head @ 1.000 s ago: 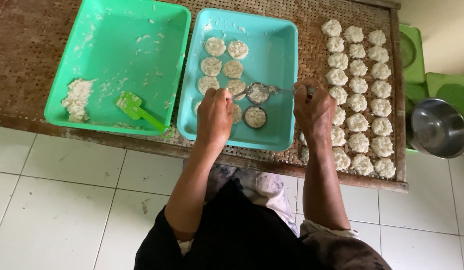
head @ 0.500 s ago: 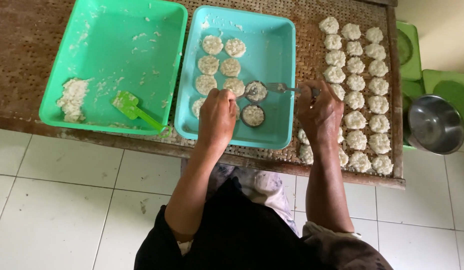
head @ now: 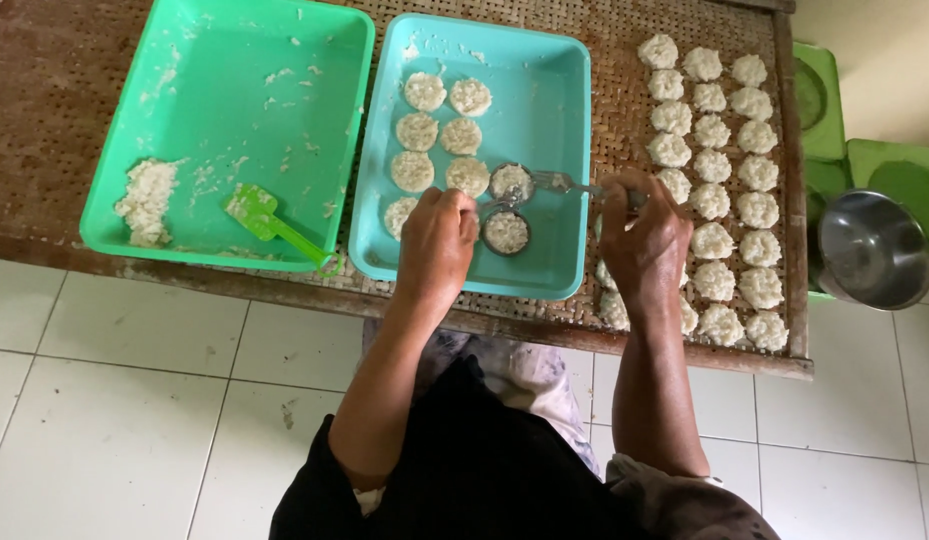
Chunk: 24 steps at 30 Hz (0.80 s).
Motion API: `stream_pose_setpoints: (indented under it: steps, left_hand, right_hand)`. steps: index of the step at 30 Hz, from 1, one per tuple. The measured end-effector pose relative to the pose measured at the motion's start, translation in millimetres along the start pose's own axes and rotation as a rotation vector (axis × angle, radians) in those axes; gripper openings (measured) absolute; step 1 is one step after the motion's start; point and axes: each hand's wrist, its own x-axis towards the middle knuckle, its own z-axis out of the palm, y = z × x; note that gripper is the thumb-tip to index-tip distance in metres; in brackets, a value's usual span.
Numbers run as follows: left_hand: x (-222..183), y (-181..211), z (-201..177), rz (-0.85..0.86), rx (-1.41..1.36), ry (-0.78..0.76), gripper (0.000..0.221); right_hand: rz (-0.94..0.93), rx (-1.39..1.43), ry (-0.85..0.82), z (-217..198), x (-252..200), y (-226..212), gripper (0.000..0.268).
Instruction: Shape and place dough balls onto a tray using a fork and spoon
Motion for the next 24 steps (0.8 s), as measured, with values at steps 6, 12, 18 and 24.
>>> stream_pose_setpoints:
  steps: [6,12,18,24]
  left_hand:
    - [-1,0,-13,-0.042,0.033,-0.042,0.005]
    - [1,2,-27,-0.066,0.005,0.016,0.007]
    - [-2,-1,-30,-0.102,0.002,0.030,0.007]
    - [-1,-2,-28,-0.117,-0.011,0.028,0.008]
  right_hand:
    - [0.015,0.065,-0.079,7,3,13,0.019]
    - [0.128,-0.003,-0.107,-5,12,-1,0.015]
    - [0.021,-0.007,-0.160,-4,12,2,0.016]
    - [0.064,0.105,-0.180,-5,14,-6,0.013]
